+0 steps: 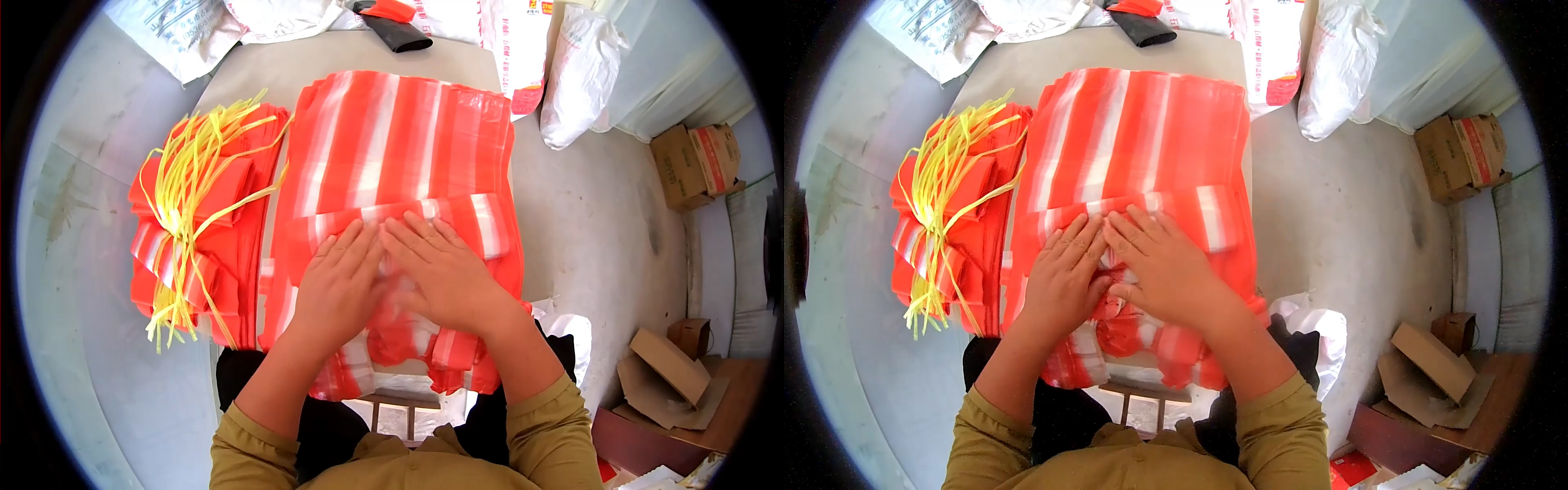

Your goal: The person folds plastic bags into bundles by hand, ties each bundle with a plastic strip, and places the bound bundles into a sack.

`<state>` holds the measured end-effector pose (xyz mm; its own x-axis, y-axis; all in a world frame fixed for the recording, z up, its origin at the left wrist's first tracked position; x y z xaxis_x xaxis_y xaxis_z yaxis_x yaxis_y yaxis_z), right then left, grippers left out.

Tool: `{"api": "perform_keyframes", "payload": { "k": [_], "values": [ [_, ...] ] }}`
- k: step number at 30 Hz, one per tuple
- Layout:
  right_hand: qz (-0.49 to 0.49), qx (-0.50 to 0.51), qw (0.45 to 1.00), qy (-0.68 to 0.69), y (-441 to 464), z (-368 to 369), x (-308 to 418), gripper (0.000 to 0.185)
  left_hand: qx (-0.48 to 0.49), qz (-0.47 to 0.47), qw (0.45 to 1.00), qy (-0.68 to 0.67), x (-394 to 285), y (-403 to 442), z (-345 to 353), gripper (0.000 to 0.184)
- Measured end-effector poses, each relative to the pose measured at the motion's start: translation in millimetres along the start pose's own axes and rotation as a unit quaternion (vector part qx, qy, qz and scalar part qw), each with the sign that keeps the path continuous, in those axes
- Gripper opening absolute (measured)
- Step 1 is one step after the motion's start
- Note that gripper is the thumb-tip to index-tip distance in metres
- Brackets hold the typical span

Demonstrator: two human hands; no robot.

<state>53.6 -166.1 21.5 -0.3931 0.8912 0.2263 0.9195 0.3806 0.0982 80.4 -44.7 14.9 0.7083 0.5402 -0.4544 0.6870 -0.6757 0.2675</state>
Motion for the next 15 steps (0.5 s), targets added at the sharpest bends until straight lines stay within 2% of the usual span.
{"api": "perform_keyframes", "payload": {
  "k": [2, 5, 8, 11, 15],
  "values": [
    [0.016, -0.004, 1.0, -0.016, -1, -2, -8, 0.072, 0.021, -0.019, 1.0, 0.003, 4, -1, 0, 0.072],
    [0.033, 0.008, 0.997, -0.064, -3, -2, -21, 0.074, 0.011, -0.056, 0.998, 0.01, 10, 1, -10, 0.069],
    [0.073, 0.034, 0.995, -0.066, -6, -6, -36, 0.075, 0.021, -0.094, 0.995, 0.026, 21, -4, -11, 0.08],
    [0.097, 0.026, 0.994, -0.047, -10, -12, -54, 0.072, 0.025, -0.125, 0.992, 0.023, 30, -6, -17, 0.083],
    [0.062, -0.029, 0.996, -0.058, -13, -19, -61, 0.063, 0.014, -0.135, 0.991, 0.013, 37, -7, -25, 0.078]
  ]
}}
Point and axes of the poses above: each hand's wrist, its own y-axis towards the middle knuckle, its own z-axis out of the palm, x = y × z, the point moved 9 cm from there along y, towards the middle knuckle, and after that the axes turned 10 degrees about -y, right-handed, at the moved point
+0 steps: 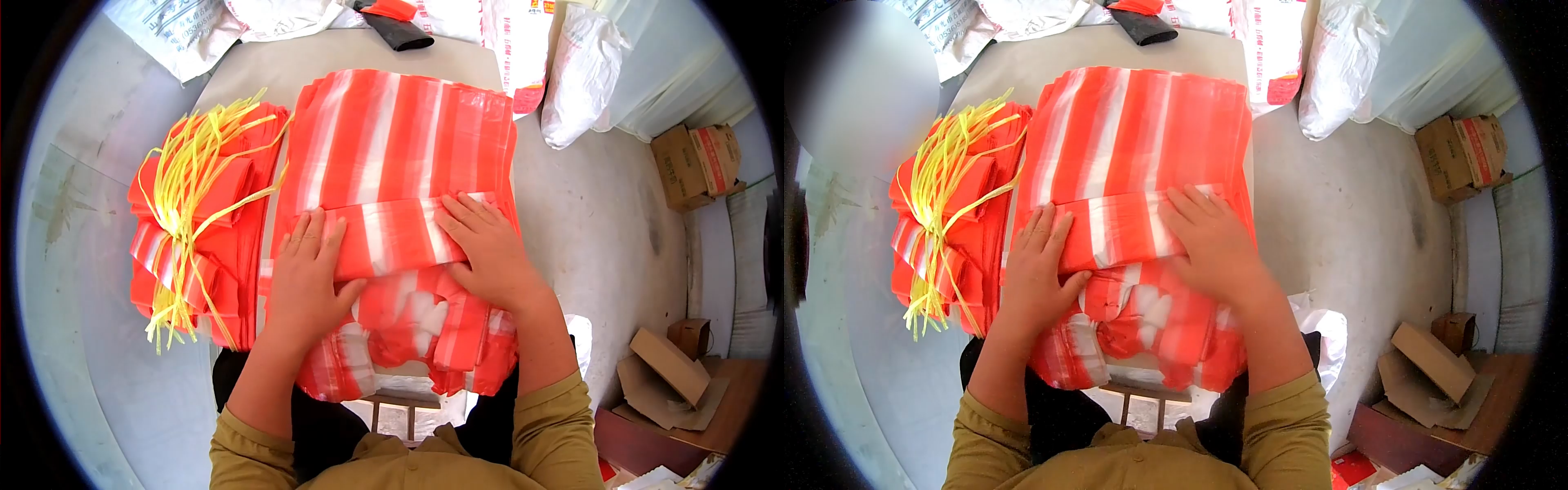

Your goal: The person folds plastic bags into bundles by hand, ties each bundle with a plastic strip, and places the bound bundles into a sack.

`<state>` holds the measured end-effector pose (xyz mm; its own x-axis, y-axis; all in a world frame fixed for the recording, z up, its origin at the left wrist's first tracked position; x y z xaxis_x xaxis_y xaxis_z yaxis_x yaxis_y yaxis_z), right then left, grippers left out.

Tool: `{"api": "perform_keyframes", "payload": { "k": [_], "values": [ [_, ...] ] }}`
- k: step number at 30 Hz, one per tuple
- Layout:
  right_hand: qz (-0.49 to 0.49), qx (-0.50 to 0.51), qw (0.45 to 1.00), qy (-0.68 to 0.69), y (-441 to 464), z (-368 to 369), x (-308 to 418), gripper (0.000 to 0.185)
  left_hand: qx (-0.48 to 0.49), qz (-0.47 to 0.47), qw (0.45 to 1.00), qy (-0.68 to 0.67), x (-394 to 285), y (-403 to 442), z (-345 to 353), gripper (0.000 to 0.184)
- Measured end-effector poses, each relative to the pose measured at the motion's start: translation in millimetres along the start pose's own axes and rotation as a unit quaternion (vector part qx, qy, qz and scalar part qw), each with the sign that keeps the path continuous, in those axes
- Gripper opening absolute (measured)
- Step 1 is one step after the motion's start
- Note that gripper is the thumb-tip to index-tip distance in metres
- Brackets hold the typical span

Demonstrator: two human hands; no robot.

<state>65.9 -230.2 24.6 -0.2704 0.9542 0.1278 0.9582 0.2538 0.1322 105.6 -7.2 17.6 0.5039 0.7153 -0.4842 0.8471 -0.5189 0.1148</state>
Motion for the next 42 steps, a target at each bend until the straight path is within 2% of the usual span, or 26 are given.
{"api": "perform_keyframes", "payload": {
  "k": [5, 8, 11, 14, 15, 16, 17, 18, 19, 20, 21, 24, 27, 28, 30, 33, 36, 39, 42],
  "values": [
    [-0.011, -0.091, 0.995, -0.044, 0, -15, 4, 0.045, -0.016, 0.013, 0.998, 0.059, 1, 1, -5, 0.068],
    [0.023, -0.086, 0.992, -0.088, -2, -14, -7, 0.048, -0.034, 0.041, 0.995, 0.087, 6, 1, -4, 0.065],
    [0.065, -0.088, 0.993, -0.05, -7, -24, -24, 0.036, -0.04, 0.068, 0.993, 0.091, 6, 1, -11, 0.061],
    [0.053, -0.197, 0.977, -0.06, -19, -66, -31, 0.043, -0.063, 0.031, 0.997, -0.019, 0, -8, -29, 0.049],
    [0.078, -0.307, 0.947, -0.046, -27, -92, -31, 0.047, -0.05, 0.005, 0.991, -0.126, 2, -10, -27, 0.044],
    [0.102, -0.413, 0.904, -0.032, -37, -113, -28, 0.052, -0.036, -0.021, 0.972, -0.232, 4, -13, -24, 0.04],
    [0.122, -0.46, 0.879, 0.033, -42, -118, -31, 0.055, -0.021, -0.048, 0.941, -0.335, 5, -16, -18, 0.036],
    [0.135, -0.509, 0.844, 0.098, -49, -121, -34, 0.059, 0.022, -0.107, 0.874, -0.473, 8, -19, 1, 0.035],
    [0.144, -0.499, 0.827, 0.213, -47, -112, -40, 0.062, 0.064, -0.163, 0.783, -0.597, 6, -24, 23, 0.034],
    [0.152, -0.482, 0.799, 0.326, -45, -101, -45, 0.065, 0.104, -0.215, 0.669, -0.704, -2, -30, 42, 0.034],
    [0.169, -0.409, 0.847, 0.295, -35, -84, -43, 0.063, 0.131, -0.232, 0.646, -0.715, -11, -32, 50, 0.038],
    [0.132, -0.206, 0.954, 0.171, -12, -38, -29, 0.057, 0.148, -0.192, 0.732, -0.637, -15, -32, 60, 0.05],
    [0.205, -0.053, 0.894, 0.394, -10, 9, -28, 0.054, 0.241, -0.207, 0.873, -0.371, -13, -34, 40, 0.065],
    [0.195, -0.046, 0.902, 0.383, -10, 10, -26, 0.054, 0.249, -0.202, 0.889, -0.326, -16, -30, 30, 0.069],
    [0.174, -0.035, 0.915, 0.362, -10, 13, -21, 0.055, 0.264, -0.192, 0.916, -0.234, -19, -22, 16, 0.076],
    [0.202, -0.008, 0.877, 0.435, -9, 14, -14, 0.057, 0.149, -0.109, 0.955, -0.231, -15, -13, 5, 0.08],
    [0.206, 0.024, 0.856, 0.473, -8, 15, 2, 0.062, -0.001, 0.069, 0.97, -0.231, -27, -10, 4, 0.086],
    [0.204, 0.026, 0.808, 0.553, -7, 25, 12, 0.073, 0.047, 0.09, 0.965, -0.243, -41, -9, 24, 0.097],
    [0.241, 0.031, 0.701, 0.671, -11, 42, 22, 0.076, 0.062, 0.104, 0.961, -0.249, -53, -11, 32, 0.1]
  ]
}}
Point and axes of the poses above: each hand's wrist, its own y-axis towards the middle knuckle, its own z-axis out of the palm, x = y × z, the point moved 9 cm from there along y, towards the middle knuckle, and after that the axes turned 10 degrees about -y, right-handed, at the moved point
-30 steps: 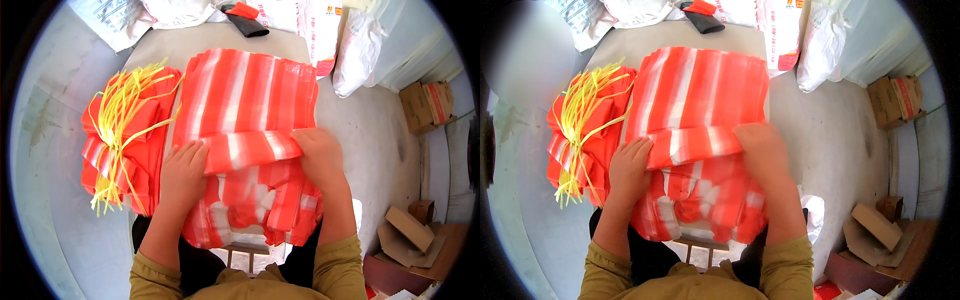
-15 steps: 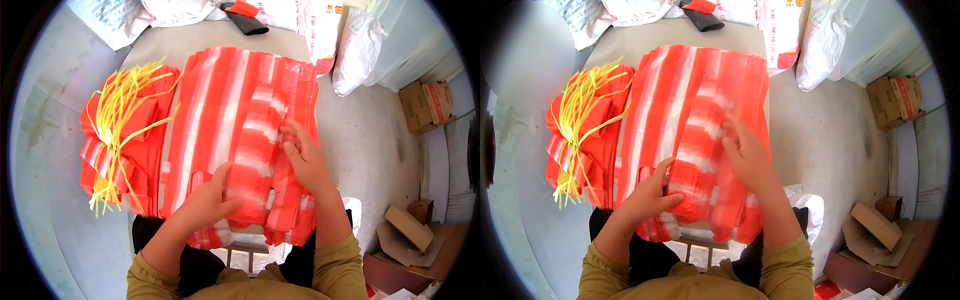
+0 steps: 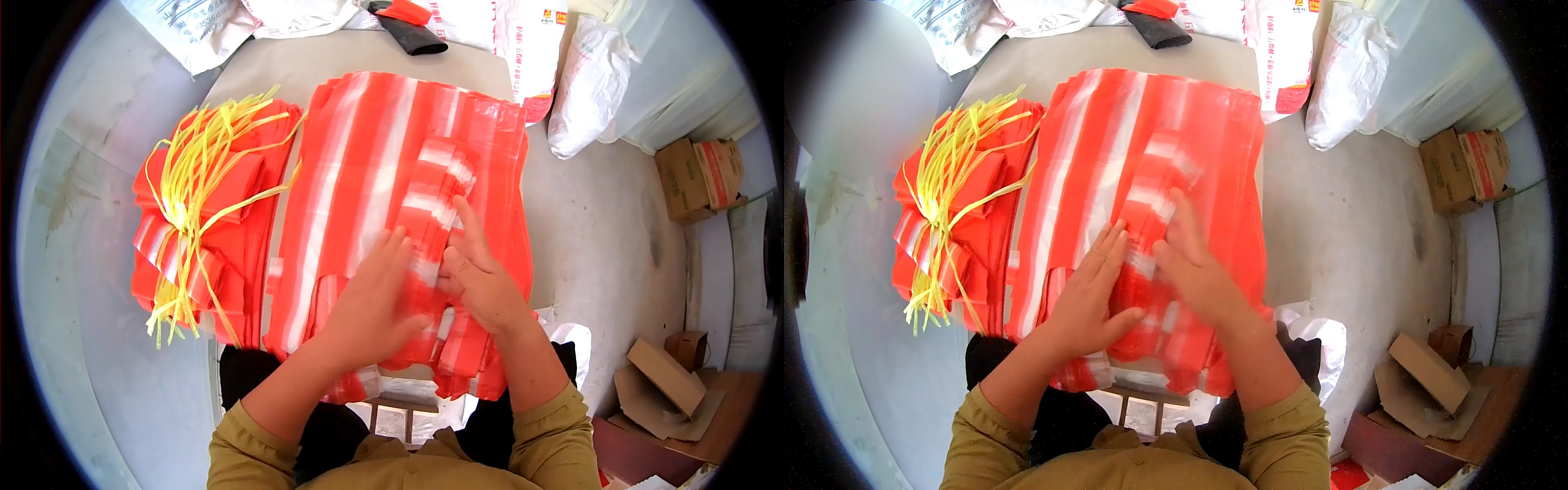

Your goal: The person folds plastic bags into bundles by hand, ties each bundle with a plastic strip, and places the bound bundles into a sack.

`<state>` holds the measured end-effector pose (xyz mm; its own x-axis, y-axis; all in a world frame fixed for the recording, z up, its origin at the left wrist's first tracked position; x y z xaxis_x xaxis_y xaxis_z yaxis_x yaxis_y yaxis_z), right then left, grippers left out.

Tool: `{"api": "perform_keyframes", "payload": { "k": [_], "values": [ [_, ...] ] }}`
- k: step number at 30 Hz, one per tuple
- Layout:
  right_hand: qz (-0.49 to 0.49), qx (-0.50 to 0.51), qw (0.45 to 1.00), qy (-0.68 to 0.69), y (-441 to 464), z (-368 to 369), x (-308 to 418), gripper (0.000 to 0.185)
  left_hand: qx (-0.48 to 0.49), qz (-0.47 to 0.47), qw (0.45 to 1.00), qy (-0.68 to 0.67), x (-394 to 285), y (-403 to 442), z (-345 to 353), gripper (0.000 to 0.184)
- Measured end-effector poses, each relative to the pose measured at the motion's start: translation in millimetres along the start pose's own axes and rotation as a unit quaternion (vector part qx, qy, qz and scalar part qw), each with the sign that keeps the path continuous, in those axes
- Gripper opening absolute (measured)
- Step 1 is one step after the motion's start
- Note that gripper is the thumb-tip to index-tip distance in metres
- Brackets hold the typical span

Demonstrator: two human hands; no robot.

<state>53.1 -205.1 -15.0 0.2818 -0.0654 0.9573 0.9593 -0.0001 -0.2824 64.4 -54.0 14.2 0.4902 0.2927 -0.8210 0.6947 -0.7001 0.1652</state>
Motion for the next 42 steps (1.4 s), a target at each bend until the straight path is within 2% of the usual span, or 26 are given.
{"api": "perform_keyframes", "payload": {
  "k": [4, 7, 9, 12, 14, 21, 24, 27, 29, 31, 32, 34, 36, 38, 40, 42],
  "values": [
    [0.063, 0.048, 0.984, 0.157, -1, 21, -12, 0.075, 0.015, 0.006, 0.999, 0.03, -7, 2, 11, 0.095],
    [0.034, 0.037, 0.971, 0.232, 4, 26, -10, 0.074, 0.041, 0.002, 0.997, 0.065, -10, 5, 17, 0.091],
    [0.008, 0.057, 0.97, 0.236, 10, 24, -11, 0.076, 0.049, -0.003, 0.996, 0.072, -8, 4, 22, 0.089],
    [0.016, 0.038, 0.983, 0.179, 22, 17, -5, 0.073, 0.069, 0.006, 0.99, 0.119, -4, -1, 31, 0.085],
    [0.011, 0.07, 0.989, 0.132, 28, 13, 0, 0.07, 0.067, 0.011, 0.989, 0.128, -3, -3, 33, 0.084],
    [-0.049, 0.089, 0.964, 0.248, 55, 7, 9, 0.068, 0.108, 0.022, 0.983, 0.149, 2, -8, 39, 0.074],
    [-0.05, 0.053, 0.956, 0.283, 68, -7, 6, 0.066, 0.118, 0.016, 0.981, 0.15, 1, -8, 41, 0.071],
    [-0.094, -0.004, 0.963, 0.253, 68, -15, 19, 0.064, 0.094, 0.033, 0.984, 0.148, -7, -8, 37, 0.061],
    [-0.059, -0.143, 0.985, 0.072, 51, -35, 35, 0.056, 0.111, 0.022, 0.983, 0.144, -3, -9, 38, 0.067],
    [-0.088, -0.158, 0.978, -0.103, 43, -39, 52, 0.052, 0.115, 0.017, 0.983, 0.141, 0, -11, 38, 0.069],
    [-0.136, -0.106, 0.968, -0.183, 42, -31, 60, 0.052, 0.112, 0.017, 0.984, 0.141, 0, -12, 38, 0.069],
    [-0.227, -0.003, 0.915, -0.334, 34, -12, 69, 0.052, 0.108, 0.021, 0.984, 0.141, 0, -13, 38, 0.07],
    [-0.308, 0.096, 0.822, -0.47, 22, 8, 66, 0.052, 0.104, 0.027, 0.984, 0.144, 0, -13, 39, 0.07],
    [-0.282, 0.135, 0.785, -0.534, 30, 22, 43, 0.05, 0.113, 0.017, 0.981, 0.158, 2, -14, 41, 0.07],
    [-0.267, 0.121, 0.744, -0.601, 36, 25, 31, 0.05, 0.112, 0.012, 0.98, 0.163, 2, -15, 41, 0.069],
    [-0.266, 0.051, 0.694, -0.667, 43, 18, 33, 0.051, 0.1, 0.014, 0.981, 0.163, -1, -14, 39, 0.069]
  ]
}}
Point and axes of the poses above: each hand's wrist, its own y-axis towards the middle knuckle, its own z-axis out of the palm, x = y × z, the point moved 9 cm from there along y, towards the middle knuckle, and after that the axes turned 10 degrees about -y, right-handed, at the moved point
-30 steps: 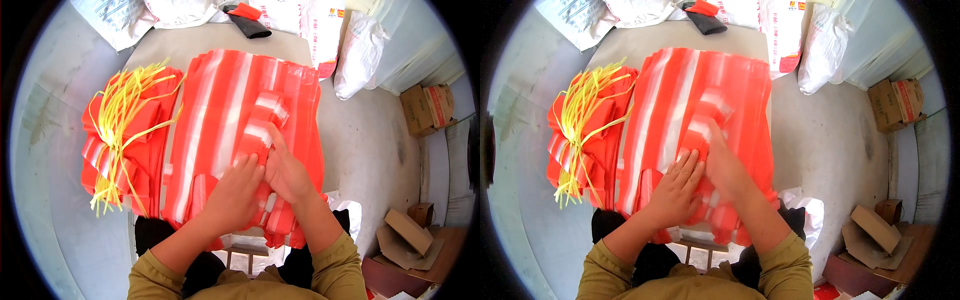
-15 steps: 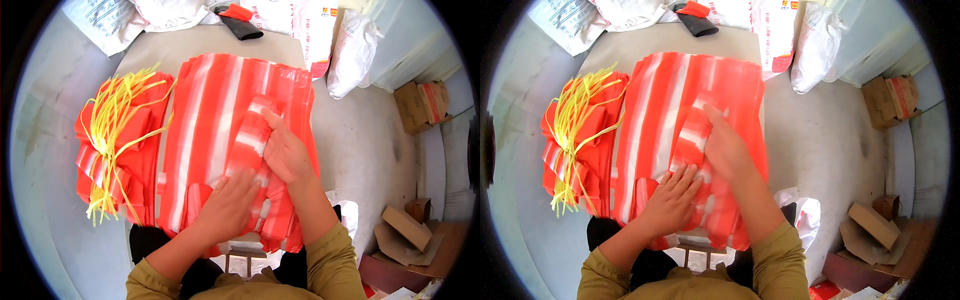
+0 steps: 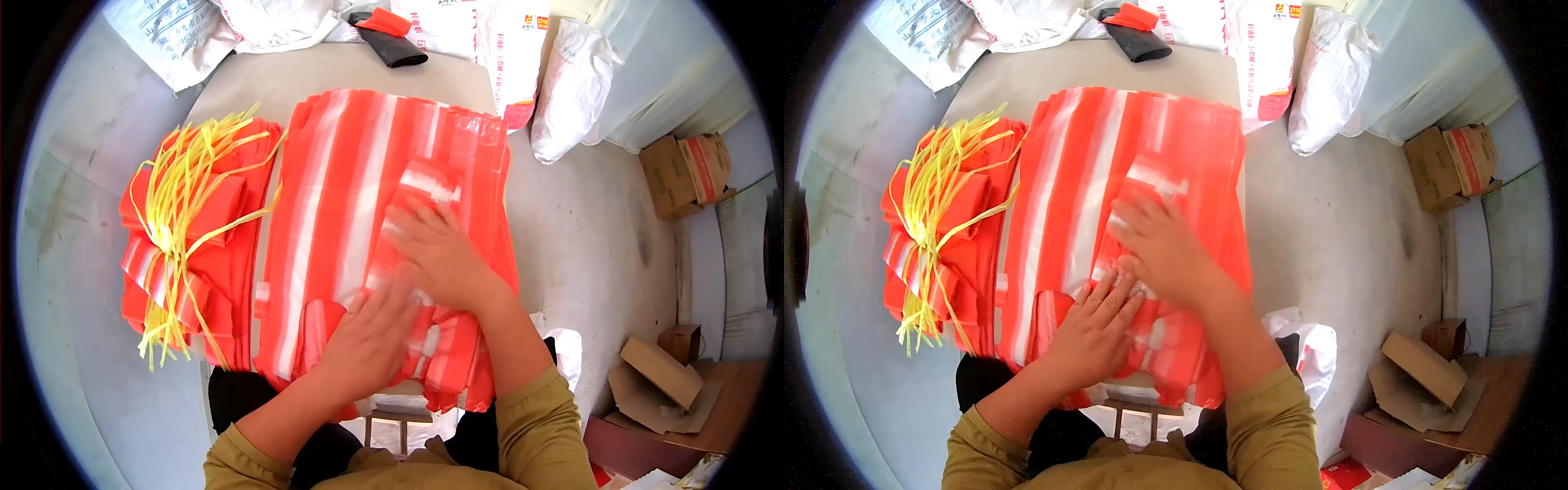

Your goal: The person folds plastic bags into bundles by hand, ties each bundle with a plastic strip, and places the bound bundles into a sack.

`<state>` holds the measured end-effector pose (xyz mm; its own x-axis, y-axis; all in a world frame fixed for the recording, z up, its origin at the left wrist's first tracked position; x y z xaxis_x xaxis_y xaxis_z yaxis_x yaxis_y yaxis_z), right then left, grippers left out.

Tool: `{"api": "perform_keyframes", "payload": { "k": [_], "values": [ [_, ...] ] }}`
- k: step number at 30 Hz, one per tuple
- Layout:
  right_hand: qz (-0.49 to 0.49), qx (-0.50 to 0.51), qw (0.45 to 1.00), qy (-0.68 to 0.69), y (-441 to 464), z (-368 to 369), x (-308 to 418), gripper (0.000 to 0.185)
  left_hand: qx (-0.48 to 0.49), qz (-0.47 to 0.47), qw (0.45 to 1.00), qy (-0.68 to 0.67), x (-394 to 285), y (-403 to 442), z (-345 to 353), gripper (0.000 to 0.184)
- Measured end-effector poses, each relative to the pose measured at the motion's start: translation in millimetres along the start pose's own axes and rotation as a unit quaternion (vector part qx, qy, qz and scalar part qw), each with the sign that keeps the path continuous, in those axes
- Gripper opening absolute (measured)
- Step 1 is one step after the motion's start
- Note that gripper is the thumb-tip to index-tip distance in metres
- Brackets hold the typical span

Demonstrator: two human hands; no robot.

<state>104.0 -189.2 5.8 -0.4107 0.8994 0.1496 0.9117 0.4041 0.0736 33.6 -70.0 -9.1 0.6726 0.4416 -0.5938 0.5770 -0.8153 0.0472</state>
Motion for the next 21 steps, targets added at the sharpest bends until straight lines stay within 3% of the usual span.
{"api": "perform_keyframes", "payload": {
  "k": [3, 6, 8, 12, 15, 18, 21],
  "values": [
    [0.164, -0.108, 0.98, -0.039, -5, -12, -35, 0.052, -0.004, 0.0, 1.0, 0.007, 0, -3, 2, 0.068],
    [0.239, -0.173, 0.955, 0.029, -25, -33, -55, 0.059, -0.014, 0.001, 1.0, 0.012, 0, -4, 1, 0.068],
    [0.269, -0.117, 0.947, 0.132, -31, -32, -57, 0.066, -0.015, 0.001, 1.0, 0.009, 1, -6, 2, 0.068],
    [0.261, -0.069, 0.941, 0.204, -34, -30, -37, 0.077, -0.026, -0.002, 1.0, -0.01, -5, -4, -5, 0.063],
    [0.258, -0.093, 0.93, 0.245, -36, -27, -32, 0.08, 0.006, -0.027, 0.999, -0.029, -3, -3, 3, 0.071],
    [0.231, -0.13, 0.889, 0.374, -35, -17, -29, 0.087, 0.018, -0.049, 0.993, -0.104, -5, -5, 4, 0.082],
    [0.237, -0.125, 0.882, 0.389, -37, -8, -24, 0.093, -0.033, -0.014, 0.989, -0.145, -8, -10, -2, 0.085]
  ]
}}
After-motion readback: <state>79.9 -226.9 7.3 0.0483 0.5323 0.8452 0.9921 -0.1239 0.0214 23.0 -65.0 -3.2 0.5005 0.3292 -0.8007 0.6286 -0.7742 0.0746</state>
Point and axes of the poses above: each hand's wrist, its own y-axis towards the middle knuckle, its own z-axis out of the palm, x = y × z, the point moved 9 cm from there along y, towards the middle knuckle, and after that the axes turned 10 degrees about -y, right-handed, at the moved point
